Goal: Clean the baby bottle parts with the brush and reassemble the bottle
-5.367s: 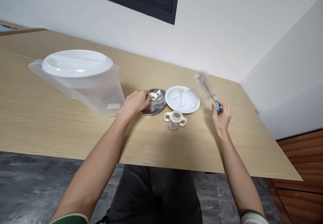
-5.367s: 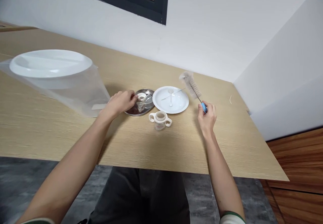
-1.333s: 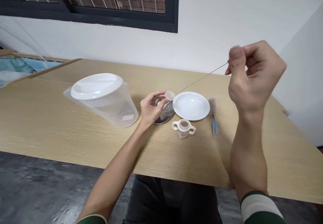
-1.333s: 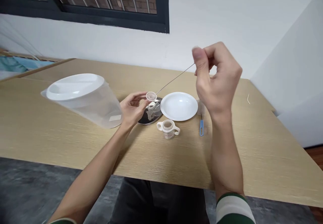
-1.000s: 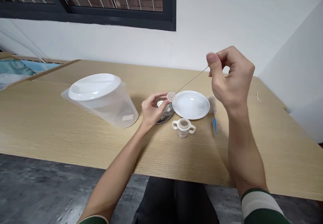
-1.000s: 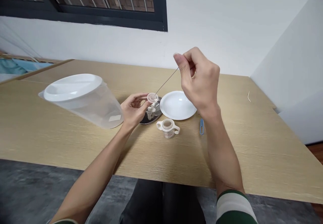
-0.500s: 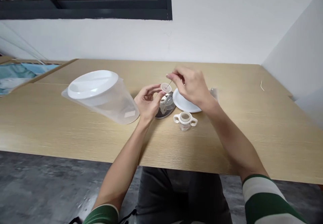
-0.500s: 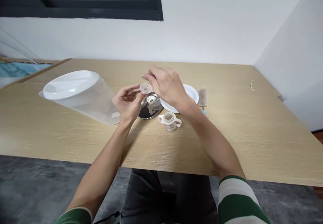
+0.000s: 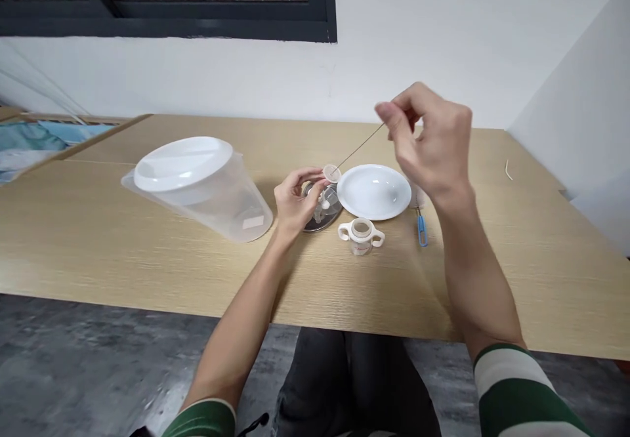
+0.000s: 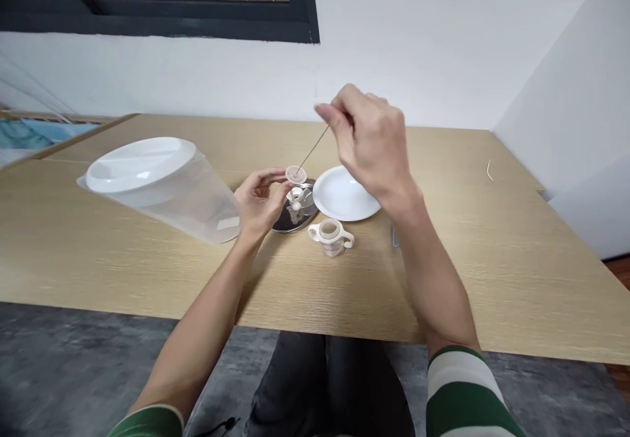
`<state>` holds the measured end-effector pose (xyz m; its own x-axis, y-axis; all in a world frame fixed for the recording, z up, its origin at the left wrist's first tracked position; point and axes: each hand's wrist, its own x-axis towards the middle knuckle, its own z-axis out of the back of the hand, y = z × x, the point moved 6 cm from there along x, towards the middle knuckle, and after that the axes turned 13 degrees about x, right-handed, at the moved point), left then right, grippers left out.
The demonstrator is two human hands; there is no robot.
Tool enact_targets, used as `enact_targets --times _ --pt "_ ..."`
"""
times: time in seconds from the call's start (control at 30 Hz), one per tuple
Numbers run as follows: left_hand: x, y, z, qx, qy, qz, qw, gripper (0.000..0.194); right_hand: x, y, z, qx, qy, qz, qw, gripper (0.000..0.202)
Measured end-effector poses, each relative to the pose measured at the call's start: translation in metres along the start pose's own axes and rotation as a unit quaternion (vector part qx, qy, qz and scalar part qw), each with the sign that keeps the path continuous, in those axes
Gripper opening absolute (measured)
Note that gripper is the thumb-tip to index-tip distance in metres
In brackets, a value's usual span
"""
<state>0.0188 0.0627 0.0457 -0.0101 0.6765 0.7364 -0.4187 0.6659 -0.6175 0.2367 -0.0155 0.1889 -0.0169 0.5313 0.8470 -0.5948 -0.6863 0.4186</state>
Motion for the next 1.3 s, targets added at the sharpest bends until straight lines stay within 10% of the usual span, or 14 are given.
enact_targets --times 0.27,0.9,1.3 --pt "0.006 0.011 0.006 -0.025 -0.028 -0.022 0.999 0.029 -0.001 0.007 0.036 -0.018 -0.1 0.054 0.993 0.038" --pt "-0.001 0.007 -0.003 -0.025 -0.009 -0.034 0.999 0.028 -0.001 -0.026 0.001 0.069 -0.047 -0.004 0.997 0.047" --pt "0.001 0.01 0.001 -0.028 -0.022 -0.008 0.999 0.033 -0.003 -0.006 -0.004 0.057 0.056 0.022 0.997 0.029"
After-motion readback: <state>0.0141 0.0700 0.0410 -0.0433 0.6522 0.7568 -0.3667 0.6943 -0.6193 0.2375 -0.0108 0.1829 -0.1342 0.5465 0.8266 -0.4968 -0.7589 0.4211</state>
